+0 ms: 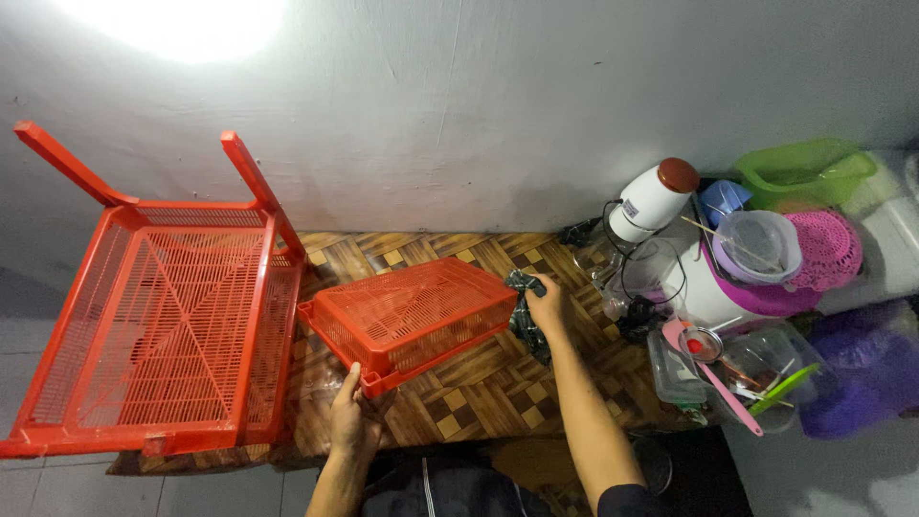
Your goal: The person wipes a red plastic basket with a cloth, turning it over to clean multiple sides. The person then places the basket on a table next to another red plastic chair.
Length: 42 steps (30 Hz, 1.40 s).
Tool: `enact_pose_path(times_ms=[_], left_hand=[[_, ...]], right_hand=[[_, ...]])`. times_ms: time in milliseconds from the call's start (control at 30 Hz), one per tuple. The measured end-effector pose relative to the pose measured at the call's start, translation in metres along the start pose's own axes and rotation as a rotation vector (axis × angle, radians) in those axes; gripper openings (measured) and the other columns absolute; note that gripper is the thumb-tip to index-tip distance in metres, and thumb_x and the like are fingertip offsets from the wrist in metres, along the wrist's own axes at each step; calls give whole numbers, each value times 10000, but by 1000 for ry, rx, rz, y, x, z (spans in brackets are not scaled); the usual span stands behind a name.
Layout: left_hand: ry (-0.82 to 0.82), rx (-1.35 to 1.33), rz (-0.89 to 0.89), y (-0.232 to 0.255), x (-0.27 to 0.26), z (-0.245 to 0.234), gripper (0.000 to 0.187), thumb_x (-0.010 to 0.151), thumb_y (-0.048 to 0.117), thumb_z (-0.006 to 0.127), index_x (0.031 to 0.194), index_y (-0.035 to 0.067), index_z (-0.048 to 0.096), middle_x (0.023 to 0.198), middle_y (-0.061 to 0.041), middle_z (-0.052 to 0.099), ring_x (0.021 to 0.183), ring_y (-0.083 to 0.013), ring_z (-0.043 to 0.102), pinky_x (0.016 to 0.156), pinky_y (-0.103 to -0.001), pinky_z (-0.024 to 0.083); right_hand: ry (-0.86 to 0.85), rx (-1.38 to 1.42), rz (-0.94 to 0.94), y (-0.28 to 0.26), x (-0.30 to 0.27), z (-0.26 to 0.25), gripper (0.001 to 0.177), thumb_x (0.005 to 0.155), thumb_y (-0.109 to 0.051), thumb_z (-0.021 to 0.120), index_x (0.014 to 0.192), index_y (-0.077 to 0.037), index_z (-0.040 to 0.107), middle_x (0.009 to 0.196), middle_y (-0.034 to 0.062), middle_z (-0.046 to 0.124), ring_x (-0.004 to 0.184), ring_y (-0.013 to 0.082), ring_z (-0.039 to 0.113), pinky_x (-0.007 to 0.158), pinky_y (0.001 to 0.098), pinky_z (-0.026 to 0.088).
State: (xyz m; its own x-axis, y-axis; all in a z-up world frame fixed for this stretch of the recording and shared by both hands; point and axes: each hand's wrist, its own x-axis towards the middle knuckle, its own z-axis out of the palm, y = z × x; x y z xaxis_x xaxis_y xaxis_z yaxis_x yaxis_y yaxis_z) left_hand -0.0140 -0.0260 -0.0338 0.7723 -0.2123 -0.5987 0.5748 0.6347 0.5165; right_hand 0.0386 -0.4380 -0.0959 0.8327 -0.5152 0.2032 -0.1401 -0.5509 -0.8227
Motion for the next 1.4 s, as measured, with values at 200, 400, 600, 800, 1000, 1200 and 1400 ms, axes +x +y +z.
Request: enact_pose_path(times_ms=[200,400,600,800,1000,1200,1400], left_hand=[[25,-2,53,10,2,3,430,1048,422,456,1256,71,593,1075,-94,710,885,-204,689,949,-466,519],[59,-78,88,11,11,7,418,1073,433,501,1232,56,586,984,-78,675,795,-187,657,942,-456,555],[31,-147,76,4,14,10,422,1057,456,486,1271,105,584,1031,-46,680,829,-180,686,886,-420,566],[123,-138,91,8,13,0,481,1051,470,443,1297,69,543,1049,-70,700,864,-198,718,917,-418,571],[70,-83,115,1,13,1,474,1065,462,449,1330,82,552,1075,-78,669,839,-185,657,920,-431,595],[16,-52,51,-4,19,17,476,1065,423,420,1306,32,544,1114,-128,696,925,-227,699,874,-422,558],[-74,-110,47,21,55,-10,378,1074,406,439,1289,123,566,1108,-81,681,914,-230,665,871,-427,579]], right_hand=[[177,135,-165,-21,-25,-12,285,881,-50,702,1165,-35,705,1074,124,760,976,241,727,880,354,553],[-108,286,-490,-168,-99,17,257,937,-74,710,1180,-158,696,1127,89,738,1008,247,747,874,402,658],[-295,94,-454,-233,-143,46,439,769,-98,844,1175,-217,727,997,40,733,864,194,740,739,346,640],[-119,-118,-276,-138,-100,56,446,842,-41,746,1227,-263,714,1074,29,717,841,175,719,699,305,652],[85,-81,-17,-18,-44,31,432,872,-187,743,1292,-160,643,1176,79,651,1028,238,658,839,363,589],[135,480,608,31,-16,16,655,897,-465,729,1376,-73,517,1263,63,615,1161,274,619,962,424,500],[-92,959,642,2,-27,-1,604,909,-543,678,1306,-99,575,1144,41,637,1020,233,633,856,392,521]])
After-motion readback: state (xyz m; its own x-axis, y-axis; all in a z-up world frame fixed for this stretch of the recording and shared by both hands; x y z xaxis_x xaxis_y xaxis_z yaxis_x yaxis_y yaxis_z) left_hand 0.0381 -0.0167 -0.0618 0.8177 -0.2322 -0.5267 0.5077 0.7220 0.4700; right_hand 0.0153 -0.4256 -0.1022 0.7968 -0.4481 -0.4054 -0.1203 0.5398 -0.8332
